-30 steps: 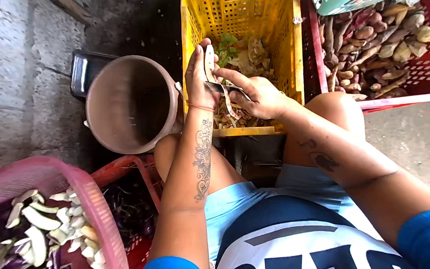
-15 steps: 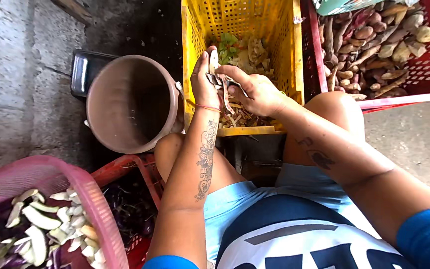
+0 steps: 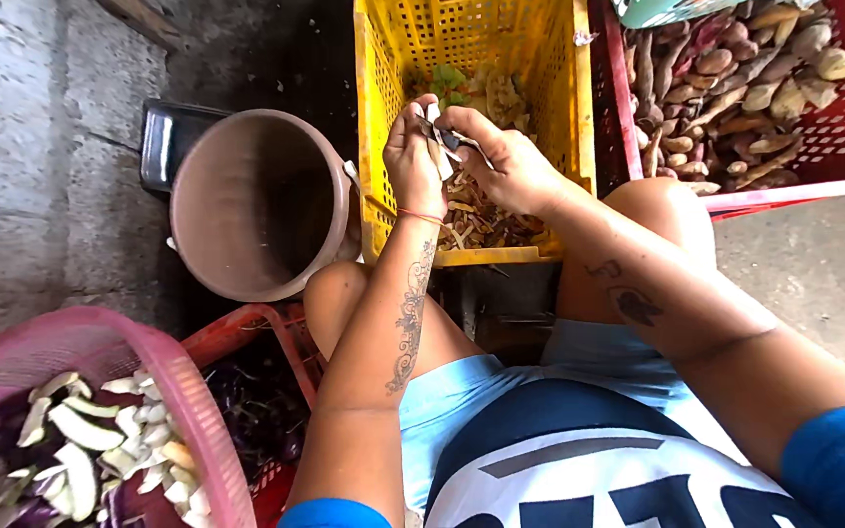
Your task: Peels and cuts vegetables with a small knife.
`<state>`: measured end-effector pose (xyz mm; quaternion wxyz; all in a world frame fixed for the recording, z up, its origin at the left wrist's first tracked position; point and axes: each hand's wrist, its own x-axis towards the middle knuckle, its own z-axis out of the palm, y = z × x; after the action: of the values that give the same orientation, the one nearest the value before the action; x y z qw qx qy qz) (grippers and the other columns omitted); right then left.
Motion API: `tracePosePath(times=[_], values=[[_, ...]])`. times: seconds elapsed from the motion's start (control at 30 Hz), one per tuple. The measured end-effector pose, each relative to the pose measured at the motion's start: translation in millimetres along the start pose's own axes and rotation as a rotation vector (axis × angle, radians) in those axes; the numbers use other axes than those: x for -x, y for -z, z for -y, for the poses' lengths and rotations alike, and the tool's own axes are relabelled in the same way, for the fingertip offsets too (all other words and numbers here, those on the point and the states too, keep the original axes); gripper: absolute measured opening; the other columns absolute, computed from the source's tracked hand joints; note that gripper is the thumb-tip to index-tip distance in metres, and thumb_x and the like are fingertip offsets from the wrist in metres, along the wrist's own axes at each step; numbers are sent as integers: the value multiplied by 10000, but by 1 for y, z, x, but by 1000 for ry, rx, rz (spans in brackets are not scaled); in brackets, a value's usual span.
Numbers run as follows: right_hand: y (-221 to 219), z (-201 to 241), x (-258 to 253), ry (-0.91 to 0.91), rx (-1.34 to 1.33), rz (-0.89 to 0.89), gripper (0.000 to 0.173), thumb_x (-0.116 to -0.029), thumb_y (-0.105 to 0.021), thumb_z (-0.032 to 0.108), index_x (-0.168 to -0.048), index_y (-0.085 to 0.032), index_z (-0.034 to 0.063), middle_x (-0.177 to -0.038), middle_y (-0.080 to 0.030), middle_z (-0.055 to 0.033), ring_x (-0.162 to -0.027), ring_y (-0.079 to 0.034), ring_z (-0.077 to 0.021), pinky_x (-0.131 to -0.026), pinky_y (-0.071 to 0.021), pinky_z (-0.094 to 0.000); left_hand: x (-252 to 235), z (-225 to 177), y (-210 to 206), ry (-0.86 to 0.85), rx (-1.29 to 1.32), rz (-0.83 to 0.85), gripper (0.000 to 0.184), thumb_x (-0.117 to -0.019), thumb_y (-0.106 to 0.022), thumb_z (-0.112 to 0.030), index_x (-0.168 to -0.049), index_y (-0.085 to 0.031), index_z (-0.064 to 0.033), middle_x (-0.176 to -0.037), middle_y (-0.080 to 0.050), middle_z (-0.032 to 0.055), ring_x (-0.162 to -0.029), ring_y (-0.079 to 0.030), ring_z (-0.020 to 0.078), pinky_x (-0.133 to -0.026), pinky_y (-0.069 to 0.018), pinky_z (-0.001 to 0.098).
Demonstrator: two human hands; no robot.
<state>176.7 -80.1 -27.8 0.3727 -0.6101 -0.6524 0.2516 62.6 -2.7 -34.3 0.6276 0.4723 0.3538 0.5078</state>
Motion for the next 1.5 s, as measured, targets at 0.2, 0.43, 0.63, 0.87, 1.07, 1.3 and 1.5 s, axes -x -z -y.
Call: tracePosePath(times=[0.2,0.43,0.63,0.87,1.07,1.3,1.5], values=[[4,1,0,-118,-131,33,516,-1092,-450,282,-1587,-330,203,-1123,-716,-120,-957,-709,-271,-856,-553,-529,1,-1,-1,-88,-91,50,301,-1095,-372,-69,-1089,-665,0,-925,-680,-10,-820,-641,38,-752,-549,218],[5,-4,-2,-70,-173,-50,432,-1096,-431,246,-1515,-429,145,-1197,-692,-99,-1006,-696,-213,-891,-551,-477,5,0,0,-145,-100,108,272,-1079,-408,-47,-1077,-676,0,-879,-694,-18,-774,-659,39,-715,-569,224],[8,-7,-4,-6,-250,-92,362,-1092,-443,194,-1440,-495,108,-1225,-672,-68,-964,-666,-108,-869,-552,-346,3,-2,5,-96,-55,193,275,-1096,-406,-96,-1030,-666,-33,-813,-668,-28,-661,-620,32,-616,-549,203],[7,-6,-7,-97,-830,-195,348,-1096,-349,137,-1439,-372,89,-755,-503,22,-521,-484,-59,-478,-466,-214,2,-17,11,276,357,373,320,-1130,-284,-188,-1197,-584,-99,-696,-580,-43,-470,-484,15,-442,-437,141],[-16,-10,-5,-933,-1015,-237,322,-1131,-335,366,-1238,-498,111,-713,-533,-16,-511,-516,-109,-475,-490,-266,-2,-21,17,412,423,177,328,-1133,-281,-260,-1124,-581,-127,-708,-589,-22,-470,-516,30,-423,-449,146],[-18,-1,-7,-1011,-883,-273,493,-1120,-377,391,-1571,-302,206,-877,-550,-80,-599,-549,-166,-525,-510,-330,-31,-36,67,223,204,-623,202,-1067,-397,-100,-1241,-464,-24,-969,-536,91,-781,-587,157,-713,-558,300],[-21,-9,2,-950,-847,-188,490,-1115,-407,378,-1542,-406,139,-1293,-608,-197,-1059,-631,-299,-874,-530,-494,-31,-33,121,184,-249,-651,466,-1097,-382,-222,-1498,-395,15,-1497,-461,209,-1347,-489,309,-1061,-460,524]])
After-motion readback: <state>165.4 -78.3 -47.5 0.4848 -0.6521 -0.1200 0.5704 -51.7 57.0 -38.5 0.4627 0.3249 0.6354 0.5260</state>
